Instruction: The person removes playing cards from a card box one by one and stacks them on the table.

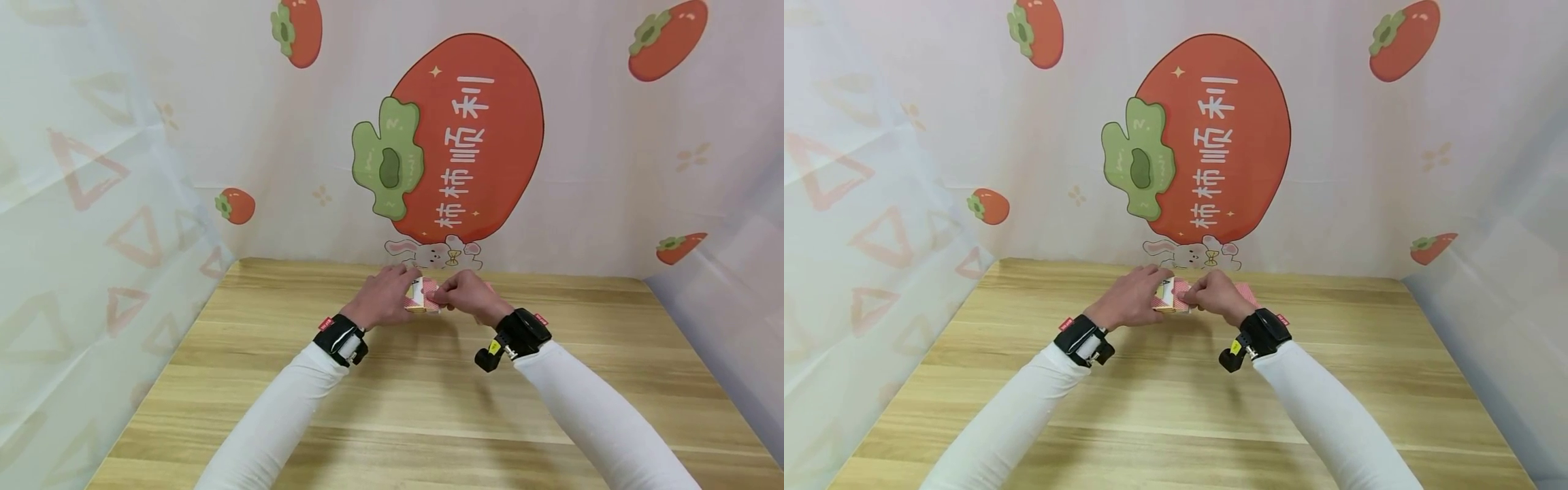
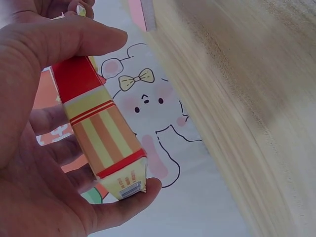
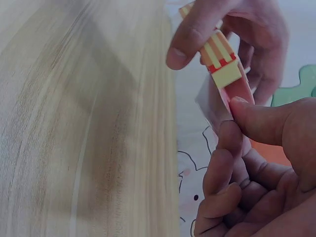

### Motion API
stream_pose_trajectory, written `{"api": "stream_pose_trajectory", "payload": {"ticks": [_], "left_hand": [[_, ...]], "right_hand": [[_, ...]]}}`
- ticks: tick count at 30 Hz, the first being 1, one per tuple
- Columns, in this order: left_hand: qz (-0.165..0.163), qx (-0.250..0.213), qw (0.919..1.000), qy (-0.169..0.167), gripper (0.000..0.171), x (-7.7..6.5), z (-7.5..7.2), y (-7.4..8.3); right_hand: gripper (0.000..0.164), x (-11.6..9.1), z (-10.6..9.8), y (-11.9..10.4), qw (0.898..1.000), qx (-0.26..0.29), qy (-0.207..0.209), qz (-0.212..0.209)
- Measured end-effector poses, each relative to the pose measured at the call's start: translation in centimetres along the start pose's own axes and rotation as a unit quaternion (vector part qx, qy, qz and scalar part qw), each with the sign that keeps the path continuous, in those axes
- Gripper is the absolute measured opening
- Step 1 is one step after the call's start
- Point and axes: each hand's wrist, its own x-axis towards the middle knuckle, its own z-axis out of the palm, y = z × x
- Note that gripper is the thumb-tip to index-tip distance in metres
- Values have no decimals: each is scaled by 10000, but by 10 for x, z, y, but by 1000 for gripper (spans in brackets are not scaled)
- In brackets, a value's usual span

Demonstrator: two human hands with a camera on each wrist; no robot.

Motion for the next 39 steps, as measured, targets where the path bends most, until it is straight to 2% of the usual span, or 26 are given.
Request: {"api": "stream_pose_trajectory", "payload": {"ticks": [6, 11, 17, 22, 29, 33, 35, 37, 39], "left_hand": [[18, -17, 10000, 6, 77, -1, 0, -1], [39, -10, 10000, 38, 78, -1, 0, -3], [-3, -116, 9999, 17, 78, -1, 0, -4], [-80, -160, 9998, -25, 80, 0, 0, -5], [-11, -144, 9999, -44, 79, -4, 1, -7], [-1, -148, 9999, -58, 78, -5, 2, -8], [-1, -157, 9999, -60, 78, -4, 2, -8], [-8, -144, 9999, -63, 78, -4, 2, -8], [-29, -120, 9999, -82, 77, -3, 2, -8]], "right_hand": [[28, 0, -4, -1, 9995, 168, -239, 137], [26, 1, -7, 0, 9980, 419, -419, 216], [24, 0, -15, 3, 9979, 434, -470, 128], [25, -3, -22, 8, 9967, 604, -488, 232], [27, -9, -29, 15, 9954, 667, -645, 234], [28, -10, -33, 19, 9964, 507, -673, 135], [28, -12, -34, 18, 9982, 284, -512, 103], [31, -12, -36, 16, 9996, -157, -228, -64], [37, -13, -37, 13, 9953, -825, 58, -504]]}}
